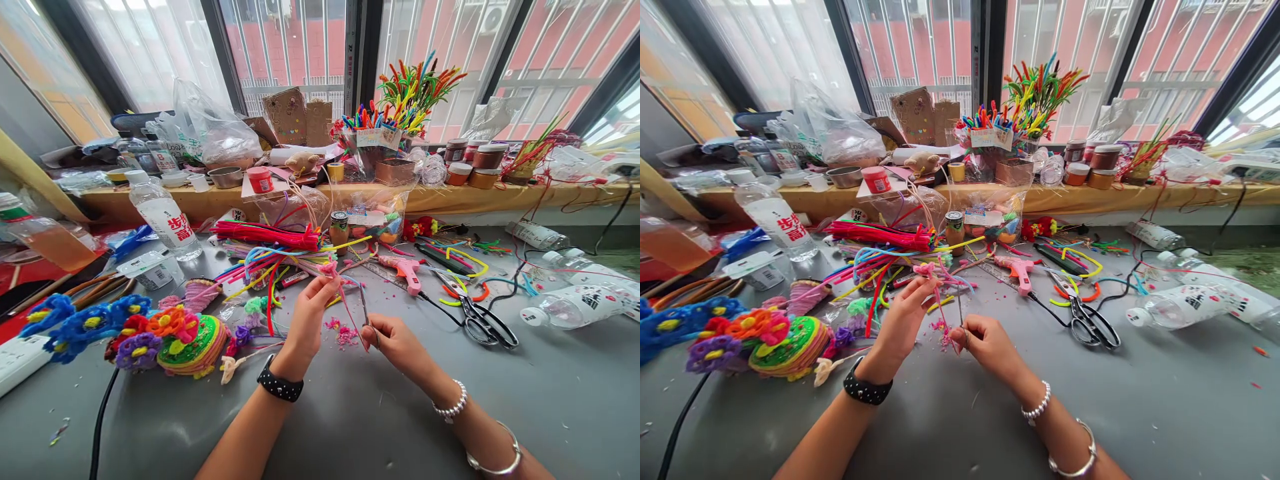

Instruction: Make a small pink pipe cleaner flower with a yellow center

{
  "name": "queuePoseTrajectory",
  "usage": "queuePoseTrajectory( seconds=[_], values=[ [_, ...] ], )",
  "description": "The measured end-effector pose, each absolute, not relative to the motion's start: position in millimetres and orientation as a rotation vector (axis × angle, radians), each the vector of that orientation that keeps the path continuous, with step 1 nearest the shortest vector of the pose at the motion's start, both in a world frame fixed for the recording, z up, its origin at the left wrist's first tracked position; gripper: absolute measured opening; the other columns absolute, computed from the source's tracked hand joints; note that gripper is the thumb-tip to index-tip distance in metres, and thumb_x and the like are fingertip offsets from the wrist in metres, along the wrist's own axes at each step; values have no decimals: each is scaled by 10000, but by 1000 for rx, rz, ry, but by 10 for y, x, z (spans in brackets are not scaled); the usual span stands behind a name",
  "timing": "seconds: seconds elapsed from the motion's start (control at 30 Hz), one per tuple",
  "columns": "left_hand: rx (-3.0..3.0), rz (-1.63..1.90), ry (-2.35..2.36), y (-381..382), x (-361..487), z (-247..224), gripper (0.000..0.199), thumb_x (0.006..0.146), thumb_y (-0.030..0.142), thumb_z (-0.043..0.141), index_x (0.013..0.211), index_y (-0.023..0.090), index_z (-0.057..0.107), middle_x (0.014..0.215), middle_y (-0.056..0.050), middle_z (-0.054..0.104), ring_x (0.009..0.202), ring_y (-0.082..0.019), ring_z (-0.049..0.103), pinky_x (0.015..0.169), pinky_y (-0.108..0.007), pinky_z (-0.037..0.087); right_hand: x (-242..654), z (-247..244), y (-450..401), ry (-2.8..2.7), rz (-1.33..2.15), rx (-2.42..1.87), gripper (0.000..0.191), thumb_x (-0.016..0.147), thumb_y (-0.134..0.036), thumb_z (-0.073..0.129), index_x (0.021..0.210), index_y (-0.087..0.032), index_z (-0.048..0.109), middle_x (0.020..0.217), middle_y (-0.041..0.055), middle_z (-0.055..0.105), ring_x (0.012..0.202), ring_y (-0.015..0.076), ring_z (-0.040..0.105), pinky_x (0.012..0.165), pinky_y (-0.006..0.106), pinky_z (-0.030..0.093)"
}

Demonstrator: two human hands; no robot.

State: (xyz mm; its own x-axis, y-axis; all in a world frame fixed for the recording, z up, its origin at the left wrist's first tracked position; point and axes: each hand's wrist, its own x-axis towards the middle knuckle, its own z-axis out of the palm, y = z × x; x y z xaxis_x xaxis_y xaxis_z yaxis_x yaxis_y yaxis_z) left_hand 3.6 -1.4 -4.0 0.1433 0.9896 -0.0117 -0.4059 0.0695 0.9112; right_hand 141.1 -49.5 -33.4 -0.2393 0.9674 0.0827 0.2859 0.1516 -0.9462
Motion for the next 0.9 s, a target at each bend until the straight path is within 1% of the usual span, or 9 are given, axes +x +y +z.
queuePoseTrajectory(
  seconds=[0.17,0.27,0.37,0.43,0.53,0.6,0.7,0.8,0.9],
  values=[
    [988,1207,819,-13,32,-65,112,675,254,604,619,169,557,648,42,477,664,-77,414,666,-201,325,1401,-302,-521,-1597,1207,-1199,389,695,-509,548,563,-147,498,585,-20,424,564,102,391,515,215,300],
    [1034,1175,841,-12,26,-67,109,677,275,605,662,169,585,679,31,502,681,-85,423,670,-209,328,1392,-288,-531,-1556,1242,-1164,340,695,-458,575,578,-148,500,586,-19,443,567,101,396,522,215,309],
    [1131,1061,864,-27,31,-44,139,653,279,629,703,151,614,702,8,541,701,-98,447,677,-215,335,1407,-299,-522,-1501,1203,-1165,314,708,-436,572,604,-151,492,578,-23,451,550,95,375,513,215,302],
    [1186,967,869,-46,45,-24,154,624,266,654,700,136,620,695,0,558,695,-103,463,671,-216,343,1427,-315,-512,-1459,1157,-1178,305,721,-431,561,614,-155,489,571,-29,434,546,92,360,511,216,295],
    [1242,885,852,-73,70,-3,155,606,267,664,651,131,606,637,16,546,635,-94,464,622,-213,353,1451,-332,-501,-1425,1112,-1193,298,722,-431,558,624,-157,494,568,-34,392,548,93,338,506,218,284],
    [1258,876,855,-84,78,4,156,605,273,663,639,133,602,617,22,549,615,-91,469,603,-211,357,1454,-331,-500,-1424,1114,-1191,296,720,-432,560,631,-156,502,570,-34,377,551,94,332,504,219,280],
    [1261,893,873,-84,68,10,153,624,281,645,658,136,611,629,9,593,634,-106,508,618,-220,375,1449,-317,-500,-1421,1123,-1191,299,731,-439,546,656,-150,535,582,-28,383,562,95,334,510,218,279],
    [1268,919,869,-68,39,14,150,655,283,619,686,136,619,634,-5,622,642,-114,537,633,-227,391,1454,-319,-494,-1396,1144,-1197,337,749,-472,508,713,-144,577,586,-25,389,535,86,320,484,214,263],
    [1283,915,860,-44,7,17,141,665,281,615,687,141,617,609,6,614,606,-97,527,615,-216,393,1474,-348,-487,-1386,1165,-1185,426,750,-544,458,709,-140,588,561,-28,370,485,73,282,438,209,220]
  ],
)
